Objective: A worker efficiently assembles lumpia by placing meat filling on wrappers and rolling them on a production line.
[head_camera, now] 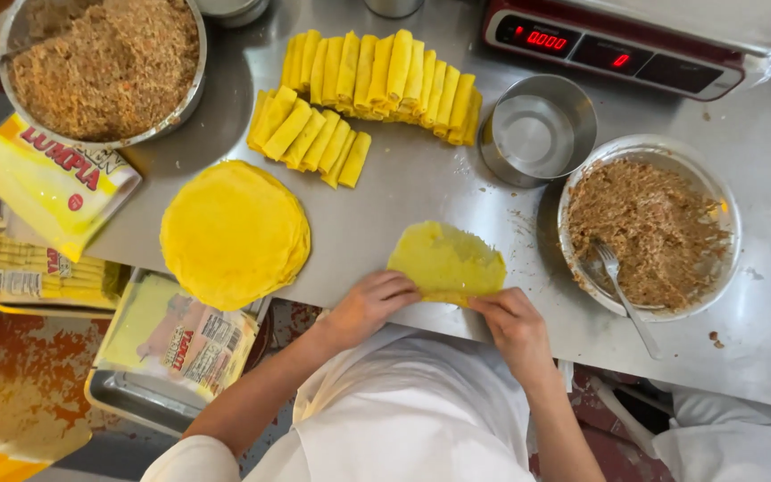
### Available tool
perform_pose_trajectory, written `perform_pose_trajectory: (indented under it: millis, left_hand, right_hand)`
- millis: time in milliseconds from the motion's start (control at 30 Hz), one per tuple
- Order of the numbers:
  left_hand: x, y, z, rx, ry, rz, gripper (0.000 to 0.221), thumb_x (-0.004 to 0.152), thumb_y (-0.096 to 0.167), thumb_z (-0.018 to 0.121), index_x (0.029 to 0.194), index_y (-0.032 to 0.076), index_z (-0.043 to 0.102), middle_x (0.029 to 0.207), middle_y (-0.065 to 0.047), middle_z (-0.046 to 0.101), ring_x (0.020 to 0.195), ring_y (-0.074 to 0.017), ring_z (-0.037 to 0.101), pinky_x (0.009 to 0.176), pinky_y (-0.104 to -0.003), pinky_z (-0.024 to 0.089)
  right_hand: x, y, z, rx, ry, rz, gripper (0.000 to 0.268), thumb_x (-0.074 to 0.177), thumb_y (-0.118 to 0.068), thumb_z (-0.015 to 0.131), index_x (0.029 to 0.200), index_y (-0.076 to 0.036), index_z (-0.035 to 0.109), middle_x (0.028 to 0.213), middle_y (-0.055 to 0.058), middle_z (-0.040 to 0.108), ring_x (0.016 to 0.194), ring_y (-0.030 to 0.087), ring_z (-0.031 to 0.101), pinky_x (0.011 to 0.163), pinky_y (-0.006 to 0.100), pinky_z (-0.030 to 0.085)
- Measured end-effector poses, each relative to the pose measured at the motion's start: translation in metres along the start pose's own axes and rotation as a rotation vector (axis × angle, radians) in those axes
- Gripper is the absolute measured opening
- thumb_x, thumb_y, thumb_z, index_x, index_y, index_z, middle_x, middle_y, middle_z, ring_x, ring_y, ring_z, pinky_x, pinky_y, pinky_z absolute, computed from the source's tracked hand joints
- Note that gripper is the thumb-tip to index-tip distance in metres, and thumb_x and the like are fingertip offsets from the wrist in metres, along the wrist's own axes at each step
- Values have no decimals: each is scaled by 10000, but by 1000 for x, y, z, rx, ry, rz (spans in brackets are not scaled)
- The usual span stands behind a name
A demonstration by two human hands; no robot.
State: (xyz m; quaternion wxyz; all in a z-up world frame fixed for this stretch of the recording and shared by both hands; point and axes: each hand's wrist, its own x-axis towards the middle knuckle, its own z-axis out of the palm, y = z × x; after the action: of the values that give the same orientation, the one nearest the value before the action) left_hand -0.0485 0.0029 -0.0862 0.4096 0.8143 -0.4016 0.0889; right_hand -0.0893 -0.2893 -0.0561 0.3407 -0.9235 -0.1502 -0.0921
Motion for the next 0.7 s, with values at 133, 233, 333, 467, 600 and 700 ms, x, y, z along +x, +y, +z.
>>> perform_pose_trajectory:
  millis: [133,233,333,467,600,700]
  left_hand:
    - [-30,0,7,35,173,-205,192,995,10,651,1136,81,759,1211,-114,639,1079,-346,655,913,-433,601]
    - [-21,6,22,63,233,-242,267,966,10,687,1185,135,776,1196,-63,623,998,-260,681,879,-367,614]
    - [5,24,32,43,230,-112,274,941,-27,705,1190,69,766,1229,-99,659,1070,-281,713,930,-395,619]
    - [5,18,59,79,95,-82,260,1014,-5,601,1253,46,690,1266,-111,653,1125,-296,713,943,-406,624]
    - [24,36,49,179,66,0,364,1046,117,631,1410,116,642,1318,-108,649,1212,-307,662,1039,-442,558]
    - [3,12,88,379,43,75,394,1069,336,599,1453,254,635,1364,-63,615,1263,-308,586,1052,-460,476]
  right_hand:
    - [-5,-10,3,28,32,-15,225,940,10,710,1008,-150,853,944,-5,763,947,211,722,891,320,619]
    - [2,-10,4,31,74,-10,215,956,15,685,986,-124,846,945,14,763,955,242,726,879,341,625]
    - [-3,-11,5,10,91,-2,195,954,-17,693,943,-141,843,934,5,756,927,243,708,864,330,615]
    - [-13,-18,7,-20,139,118,138,941,-45,714,972,-133,815,936,12,734,935,243,706,850,343,623]
    - [-26,-18,10,-38,185,303,66,976,-137,726,1002,-175,773,865,-33,675,886,198,715,828,323,615]
    - [-10,-34,9,106,246,260,76,959,-139,761,1026,-168,782,943,9,751,892,256,759,807,366,626]
